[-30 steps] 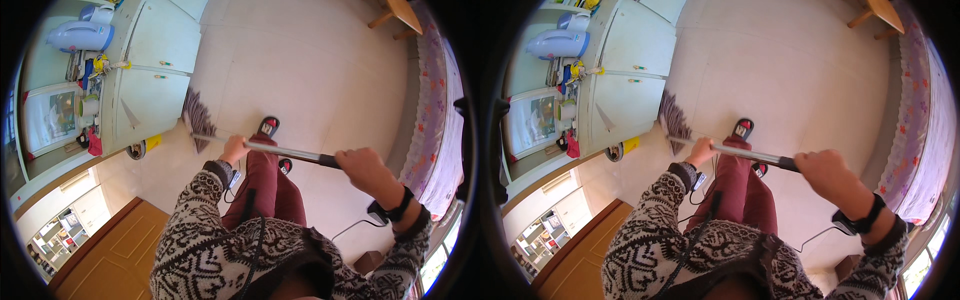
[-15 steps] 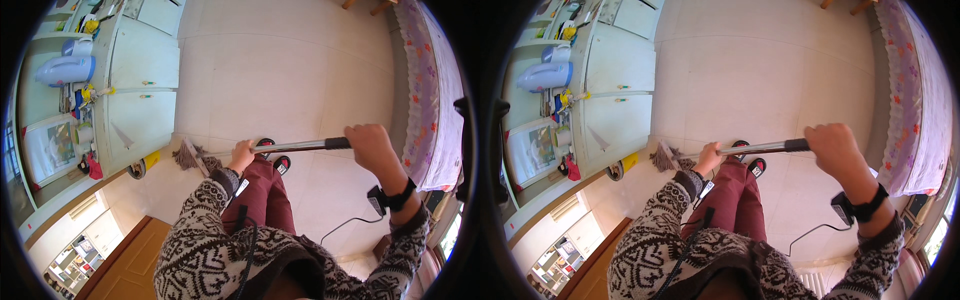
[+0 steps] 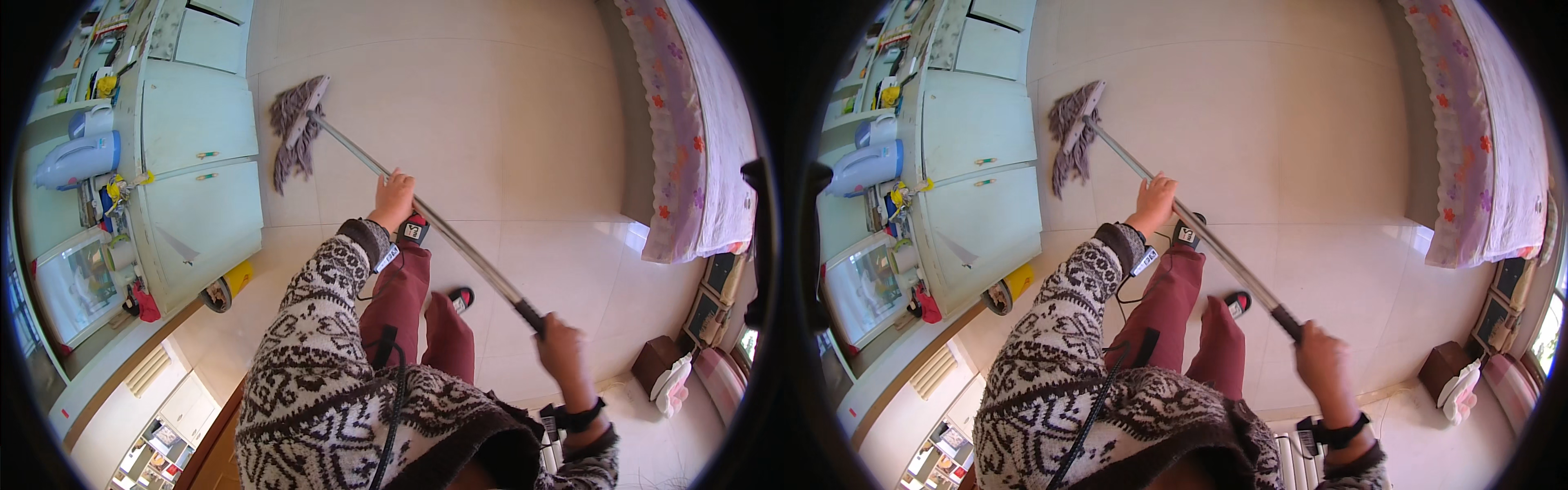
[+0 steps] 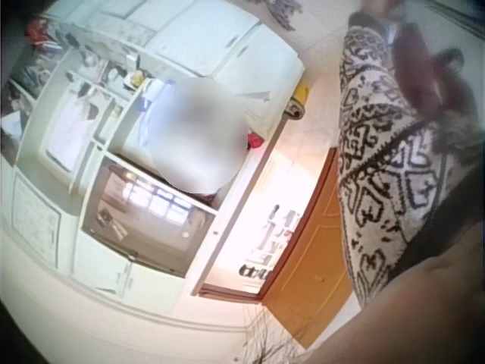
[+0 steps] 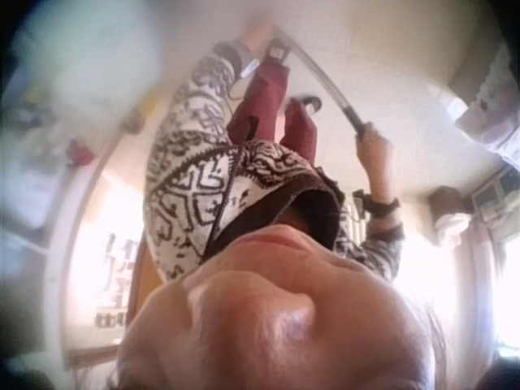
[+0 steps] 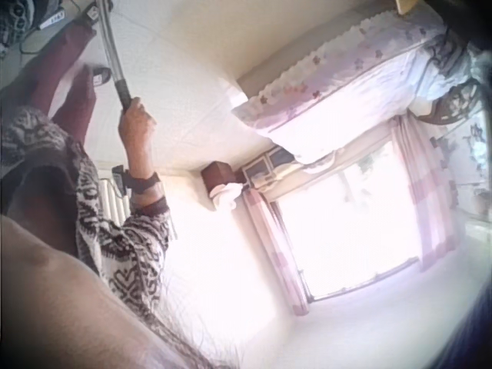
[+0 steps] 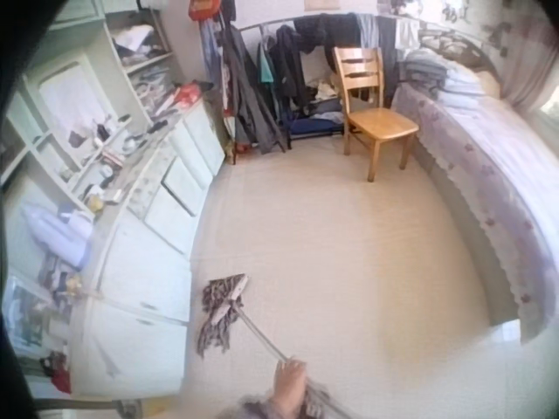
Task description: The person wipes a cluttered desk with a pink cloth, moving items such as a yellow tape dispenser, a white box, and a black device. Then the person mops the tiled floor with a long-handled mop, covering areas near a bed, radiator, and doorway.
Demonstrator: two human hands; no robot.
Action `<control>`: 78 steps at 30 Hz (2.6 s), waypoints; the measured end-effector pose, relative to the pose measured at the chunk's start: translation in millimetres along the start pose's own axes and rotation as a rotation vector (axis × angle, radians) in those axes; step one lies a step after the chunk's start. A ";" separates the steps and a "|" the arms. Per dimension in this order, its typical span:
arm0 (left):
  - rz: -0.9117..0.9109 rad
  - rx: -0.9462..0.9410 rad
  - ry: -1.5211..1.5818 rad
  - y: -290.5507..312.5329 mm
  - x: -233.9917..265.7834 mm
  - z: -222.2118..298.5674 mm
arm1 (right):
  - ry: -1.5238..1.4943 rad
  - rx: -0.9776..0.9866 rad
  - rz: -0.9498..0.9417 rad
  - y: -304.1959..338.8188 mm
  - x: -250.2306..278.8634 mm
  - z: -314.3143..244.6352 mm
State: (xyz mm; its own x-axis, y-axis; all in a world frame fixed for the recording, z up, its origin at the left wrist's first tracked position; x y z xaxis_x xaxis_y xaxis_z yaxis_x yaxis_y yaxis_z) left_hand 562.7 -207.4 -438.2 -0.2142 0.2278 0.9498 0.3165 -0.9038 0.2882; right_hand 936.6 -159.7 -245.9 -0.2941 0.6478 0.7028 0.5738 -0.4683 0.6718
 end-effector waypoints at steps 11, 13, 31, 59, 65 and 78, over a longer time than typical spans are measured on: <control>-0.164 -0.425 -0.187 144.7 -128.9 102.6 | -0.376 -0.044 -0.122 160.6 -221.4 -0.2; -0.306 -0.499 -0.159 192.9 -169.7 175.3 | -0.398 -0.089 -0.154 224.2 -253.8 47.8; -0.533 -0.690 0.505 331.2 -167.8 447.1 | -0.005 -0.628 0.120 457.4 -193.1 232.1; -0.111 -0.642 -0.042 195.8 -209.2 415.7 | -0.442 -0.408 0.502 366.4 -299.1 214.1; -0.313 -0.989 -0.048 317.7 -244.3 590.4 | -0.566 -0.745 0.418 537.4 -360.6 241.7; -0.814 -1.605 0.151 554.7 -193.7 817.2 | -0.369 -1.365 0.293 851.6 -399.0 201.5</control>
State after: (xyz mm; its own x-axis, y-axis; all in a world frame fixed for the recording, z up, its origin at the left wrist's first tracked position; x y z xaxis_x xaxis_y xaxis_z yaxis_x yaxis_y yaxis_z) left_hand 1535.0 -456.7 -363.1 0.0549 0.7975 0.6008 -0.9869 -0.0481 0.1541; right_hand 1696.7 -695.8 -1.3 0.0356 0.4460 0.8943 -0.6487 -0.6704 0.3602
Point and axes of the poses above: each hand's wrist, its own y-axis away from the middle knuckle, its own x-axis out of the back of the hand, z = x × y, the point moved 8 cm from there along -y, towards the middle knuckle, and after that the axes turned 2 degrees about -y, right-handed, at the moved point
